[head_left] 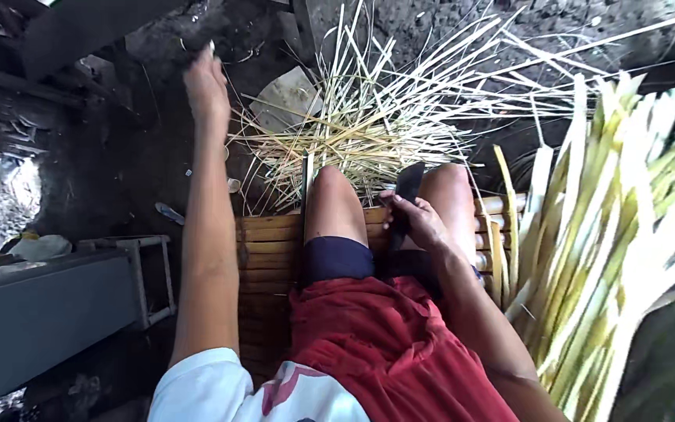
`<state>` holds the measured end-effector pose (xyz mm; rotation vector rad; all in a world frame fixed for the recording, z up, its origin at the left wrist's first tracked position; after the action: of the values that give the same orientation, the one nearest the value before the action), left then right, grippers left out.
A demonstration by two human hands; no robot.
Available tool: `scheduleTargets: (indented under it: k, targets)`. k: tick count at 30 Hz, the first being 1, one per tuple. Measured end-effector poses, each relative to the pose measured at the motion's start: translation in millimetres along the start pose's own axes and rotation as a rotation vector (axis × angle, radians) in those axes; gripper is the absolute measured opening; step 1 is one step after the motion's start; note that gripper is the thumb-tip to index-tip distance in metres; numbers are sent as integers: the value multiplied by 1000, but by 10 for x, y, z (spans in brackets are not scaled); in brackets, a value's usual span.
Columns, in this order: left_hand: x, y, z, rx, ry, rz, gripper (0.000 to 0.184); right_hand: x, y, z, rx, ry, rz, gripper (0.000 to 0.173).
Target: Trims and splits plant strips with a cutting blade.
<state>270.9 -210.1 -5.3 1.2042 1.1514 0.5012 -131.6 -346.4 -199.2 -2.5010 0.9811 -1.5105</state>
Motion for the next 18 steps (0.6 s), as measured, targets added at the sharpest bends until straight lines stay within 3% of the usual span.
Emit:
scheduleTargets:
  k: [4, 7, 13, 15, 18]
  targets:
    - [-480, 531, 42, 42, -101, -17, 38, 505, -157, -275, 18, 98, -236, 39]
    - [-774, 330, -304, 208, -113, -130, 37, 687, -152, -440, 56, 103, -207, 37]
    - [-1216, -636, -1872, 897, -153, -424, 29, 913, -207, -1024, 181, 84, -106, 30]
    - [-1347, -673, -2388, 1061, -228, -431, 24, 1009, -358, -1263, 272, 72, -107, 25]
    - [-1516, -547, -2863, 1173, -345, -496, 13, 1147, -614, -1562, 487, 87, -131, 26]
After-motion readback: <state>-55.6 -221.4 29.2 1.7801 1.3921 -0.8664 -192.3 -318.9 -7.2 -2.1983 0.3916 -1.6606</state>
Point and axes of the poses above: each hand's wrist, its own z-axis towards the middle knuckle, its own y-axis out of the back of the hand, x = y × z, the point moved 8 cm from there along z, towards the middle knuckle, and after that the axes turned 2 degrees about x, right-handed, at the moved point
